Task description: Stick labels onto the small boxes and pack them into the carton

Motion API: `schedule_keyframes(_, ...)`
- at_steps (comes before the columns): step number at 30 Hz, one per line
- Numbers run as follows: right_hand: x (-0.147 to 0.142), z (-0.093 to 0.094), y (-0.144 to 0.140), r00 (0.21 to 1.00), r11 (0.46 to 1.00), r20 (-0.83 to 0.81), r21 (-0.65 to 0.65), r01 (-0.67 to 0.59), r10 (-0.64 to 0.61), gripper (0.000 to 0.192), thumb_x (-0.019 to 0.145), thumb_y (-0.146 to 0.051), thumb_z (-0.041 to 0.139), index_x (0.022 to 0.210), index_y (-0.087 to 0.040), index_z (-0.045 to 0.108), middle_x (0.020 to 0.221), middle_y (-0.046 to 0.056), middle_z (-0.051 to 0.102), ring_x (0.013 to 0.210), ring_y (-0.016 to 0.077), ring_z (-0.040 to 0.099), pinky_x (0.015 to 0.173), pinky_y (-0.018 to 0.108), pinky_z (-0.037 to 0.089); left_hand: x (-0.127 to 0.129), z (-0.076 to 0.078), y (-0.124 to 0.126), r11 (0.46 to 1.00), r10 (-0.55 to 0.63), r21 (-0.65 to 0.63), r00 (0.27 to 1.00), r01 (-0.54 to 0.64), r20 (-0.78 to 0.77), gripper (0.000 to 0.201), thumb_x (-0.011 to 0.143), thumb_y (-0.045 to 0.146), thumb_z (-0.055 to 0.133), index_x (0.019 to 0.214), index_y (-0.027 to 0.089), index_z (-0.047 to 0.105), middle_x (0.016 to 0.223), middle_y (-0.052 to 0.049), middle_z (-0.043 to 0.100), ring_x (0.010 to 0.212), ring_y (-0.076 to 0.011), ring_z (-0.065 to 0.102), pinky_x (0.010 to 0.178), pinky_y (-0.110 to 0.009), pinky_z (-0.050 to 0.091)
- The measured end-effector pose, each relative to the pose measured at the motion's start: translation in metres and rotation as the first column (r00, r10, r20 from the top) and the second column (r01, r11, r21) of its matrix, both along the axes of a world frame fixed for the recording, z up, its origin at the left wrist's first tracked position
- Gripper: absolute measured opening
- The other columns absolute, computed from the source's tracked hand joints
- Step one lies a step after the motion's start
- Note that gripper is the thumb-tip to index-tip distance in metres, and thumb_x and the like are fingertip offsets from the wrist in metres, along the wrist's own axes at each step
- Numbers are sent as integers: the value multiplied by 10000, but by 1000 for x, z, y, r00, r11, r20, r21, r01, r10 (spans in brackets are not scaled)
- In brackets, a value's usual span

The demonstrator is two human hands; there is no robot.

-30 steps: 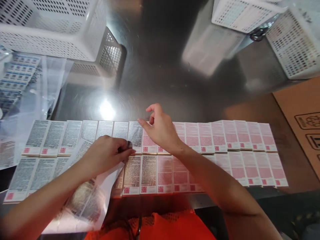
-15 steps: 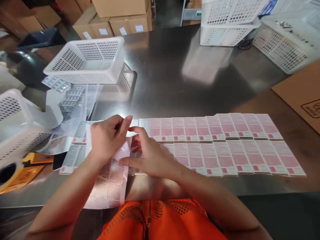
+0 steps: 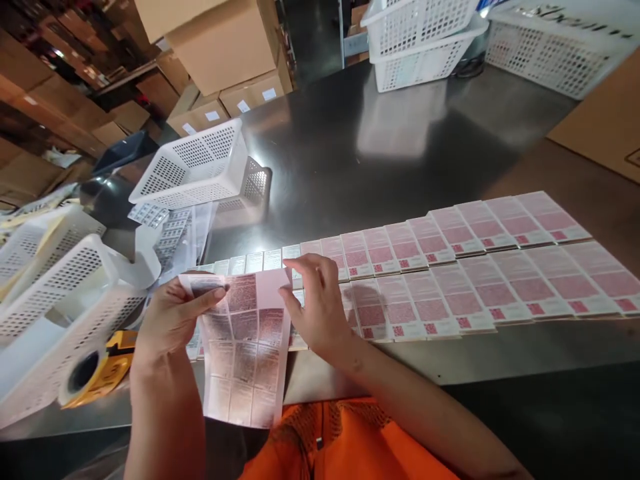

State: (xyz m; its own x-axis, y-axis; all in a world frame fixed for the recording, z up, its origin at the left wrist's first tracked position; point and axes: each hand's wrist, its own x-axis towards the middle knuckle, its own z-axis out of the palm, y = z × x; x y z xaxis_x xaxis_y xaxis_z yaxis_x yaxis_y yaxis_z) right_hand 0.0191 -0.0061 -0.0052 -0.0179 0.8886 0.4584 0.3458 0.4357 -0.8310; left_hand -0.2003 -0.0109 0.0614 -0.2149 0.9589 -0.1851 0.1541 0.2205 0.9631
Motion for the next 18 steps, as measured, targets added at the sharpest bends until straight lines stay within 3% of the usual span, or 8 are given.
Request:
schedule_keyframes(3,-3,6,-5,997,996,66,76,-37,32,331,920,-185,555,1237,-275,580,1154,86,634,1111,238,596,970,425,508,12,10,-10,998,11,59,992,-4,-127,161,634,228,855,728,172,736,671,-8,736,612,-149,664,561,-226,532)
schedule_keyframes(7,-4,14,-8,980,977,-79,-97,-190,183,397,886,-359,665,1266,-270,592,1228,67,667,1134,237,622,963,395,521,20,20,-16,991,-5,130,979,32,-203,117,623,186,837,696,201,747,636,8,735,577,-139,664,535,-207,536)
schedule_keyframes(12,-9,18,-11,937,922,-305,-286,-261,170,290,801,-390,751,1048,-245,712,1031,35,747,951,211,697,841,330,542,27,20,-16,990,19,142,970,16,-242,128,598,163,829,676,211,739,596,24,724,508,-112,629,473,-177,505)
schedule_keyframes(18,-12,16,-11,922,915,-346,-289,-282,175,97,858,-307,690,835,-217,720,814,6,735,779,158,681,723,273,506,31,17,-17,990,-10,134,968,45,-251,107,634,182,820,699,223,745,630,35,733,532,-109,644,500,-176,516)
